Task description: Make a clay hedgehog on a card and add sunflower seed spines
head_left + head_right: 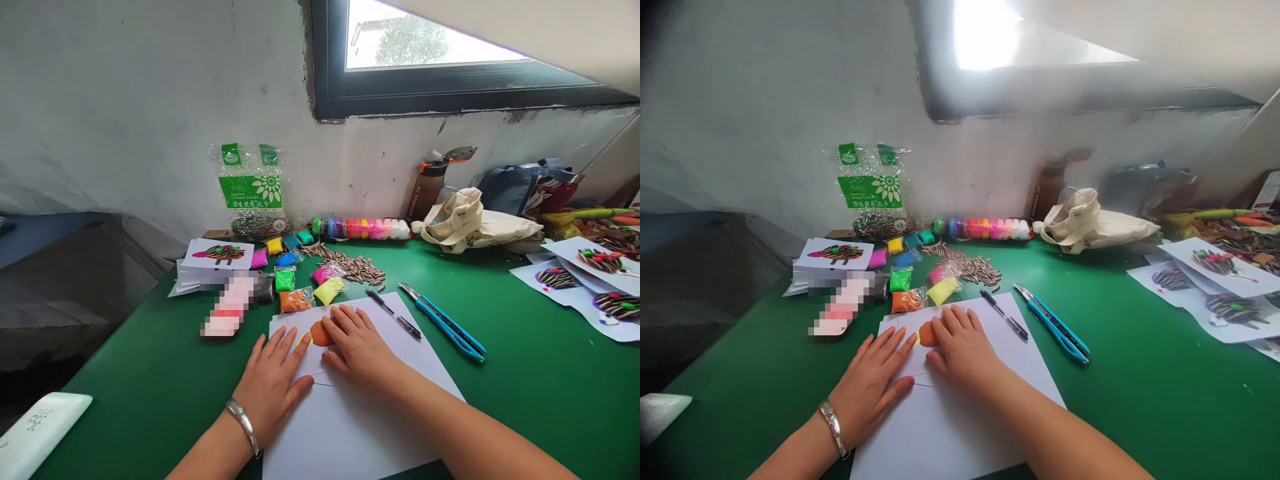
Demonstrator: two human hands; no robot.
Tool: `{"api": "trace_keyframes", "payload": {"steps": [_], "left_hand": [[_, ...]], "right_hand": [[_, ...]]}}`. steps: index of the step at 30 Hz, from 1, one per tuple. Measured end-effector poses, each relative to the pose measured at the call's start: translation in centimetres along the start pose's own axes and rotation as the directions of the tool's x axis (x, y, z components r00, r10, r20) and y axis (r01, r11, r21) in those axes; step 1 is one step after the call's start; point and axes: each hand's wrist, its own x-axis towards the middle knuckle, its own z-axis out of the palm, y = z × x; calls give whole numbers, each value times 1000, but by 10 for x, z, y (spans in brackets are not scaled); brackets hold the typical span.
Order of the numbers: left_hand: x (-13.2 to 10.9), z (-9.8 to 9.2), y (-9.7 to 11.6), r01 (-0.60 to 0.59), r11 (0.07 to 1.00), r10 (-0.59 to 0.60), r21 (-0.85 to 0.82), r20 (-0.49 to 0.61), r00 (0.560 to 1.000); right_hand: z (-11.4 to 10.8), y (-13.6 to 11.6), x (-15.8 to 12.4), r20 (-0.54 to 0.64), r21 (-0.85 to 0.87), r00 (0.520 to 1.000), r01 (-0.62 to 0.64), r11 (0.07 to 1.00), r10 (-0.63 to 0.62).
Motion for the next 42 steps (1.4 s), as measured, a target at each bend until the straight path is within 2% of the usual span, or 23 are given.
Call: {"api": "trace_keyframes", "payload": {"steps": [6, 12, 18, 29, 35, 39, 42], "left_hand": [[6, -4, 3, 17, 1000, -17, -1, 73, 997], [-1, -1, -2, -6, 999, 5, -42, -30, 1000], [-1, -1, -5, -26, 999, 25, -23, -48, 999], [8, -7, 4, 89, 994, -85, -61, 71, 994], [14, -9, 7, 117, 991, -114, -65, 52, 992], [14, -5, 9, 127, 990, -121, -62, 84, 989], [12, -1, 10, 123, 990, -120, -73, 45, 992]], "right_hand": [[0, 0, 0, 2, 6, 1000, -2, 1000, 2], [-3, -1, 0, 14, 8, 1000, -2, 1000, 2], [-2, -1, 0, 23, 7, 1000, -7, 1000, 7], [-3, 0, 0, 22, 2, 1000, 2, 1000, -2], [-2, 0, 0, 21, -6, 1000, 15, 1000, -15], [-2, -1, 0, 21, -6, 1000, 2, 1000, -2], [-2, -1, 0, 16, -1, 1000, 4, 1000, -4]]}}
